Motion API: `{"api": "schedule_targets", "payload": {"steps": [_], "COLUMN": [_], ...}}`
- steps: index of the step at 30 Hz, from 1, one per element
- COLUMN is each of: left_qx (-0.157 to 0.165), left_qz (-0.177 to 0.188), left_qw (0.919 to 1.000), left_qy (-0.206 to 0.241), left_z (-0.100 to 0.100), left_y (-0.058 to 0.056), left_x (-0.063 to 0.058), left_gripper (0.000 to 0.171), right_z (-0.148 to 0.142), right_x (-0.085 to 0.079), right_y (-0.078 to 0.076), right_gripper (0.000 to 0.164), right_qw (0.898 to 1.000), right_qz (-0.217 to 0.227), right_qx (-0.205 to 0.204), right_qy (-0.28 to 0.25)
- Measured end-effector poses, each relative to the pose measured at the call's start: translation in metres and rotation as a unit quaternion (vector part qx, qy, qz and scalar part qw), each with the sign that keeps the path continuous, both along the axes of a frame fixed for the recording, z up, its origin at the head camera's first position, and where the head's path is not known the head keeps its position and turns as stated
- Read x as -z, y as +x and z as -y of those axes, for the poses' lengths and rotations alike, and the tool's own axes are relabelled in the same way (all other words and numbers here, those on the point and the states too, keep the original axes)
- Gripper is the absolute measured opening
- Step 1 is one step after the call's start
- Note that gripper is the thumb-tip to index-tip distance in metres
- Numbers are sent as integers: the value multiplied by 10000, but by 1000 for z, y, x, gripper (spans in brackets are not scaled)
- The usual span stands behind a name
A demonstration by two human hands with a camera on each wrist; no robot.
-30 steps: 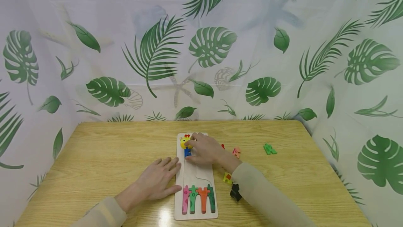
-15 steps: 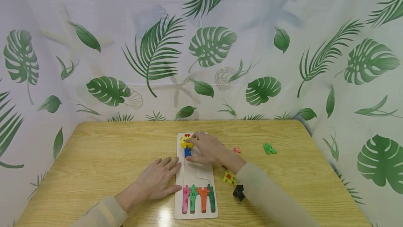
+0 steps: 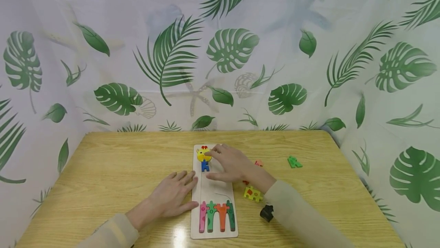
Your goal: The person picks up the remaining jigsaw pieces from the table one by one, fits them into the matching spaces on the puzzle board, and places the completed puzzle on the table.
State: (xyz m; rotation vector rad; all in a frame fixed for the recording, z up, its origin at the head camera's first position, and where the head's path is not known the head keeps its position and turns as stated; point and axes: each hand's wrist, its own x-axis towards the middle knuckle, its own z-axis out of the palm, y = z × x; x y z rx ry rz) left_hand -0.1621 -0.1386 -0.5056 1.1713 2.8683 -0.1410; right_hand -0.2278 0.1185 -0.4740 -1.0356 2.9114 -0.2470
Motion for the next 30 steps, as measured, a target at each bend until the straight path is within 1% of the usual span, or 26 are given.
{"api": "schedule_targets", "payload": {"steps": [8, 14, 22, 26, 30], "left_qx": [-38, -49, -64, -108, -116], "left_qz": [0, -3, 66, 95, 95], "left_qw": [9999, 9999, 9999, 9999, 9999], "left_qy": [-118, -115, -116, -89, -67], "left_z": [-2, -2, -2, -2, -1], "left_y": [1, 1, 1, 1, 2], "left_x": [0, 0, -2, -2, -2], "left_gripper": [78, 77, 78, 78, 78], "right_z": [-9, -16, -23, -26, -32], "right_x": [-5, -5, -11, -13, -16], "right_y": [11, 17, 25, 28, 32], "right_gripper": [73, 72, 73, 72, 73], "right_qw": [9997, 9996, 9990, 9990, 9989], "right_qz": [165, 83, -135, -214, -205], "right_qx": [24, 11, -204, -155, -30], "right_qy": [-180, -278, -369, -351, -414]}}
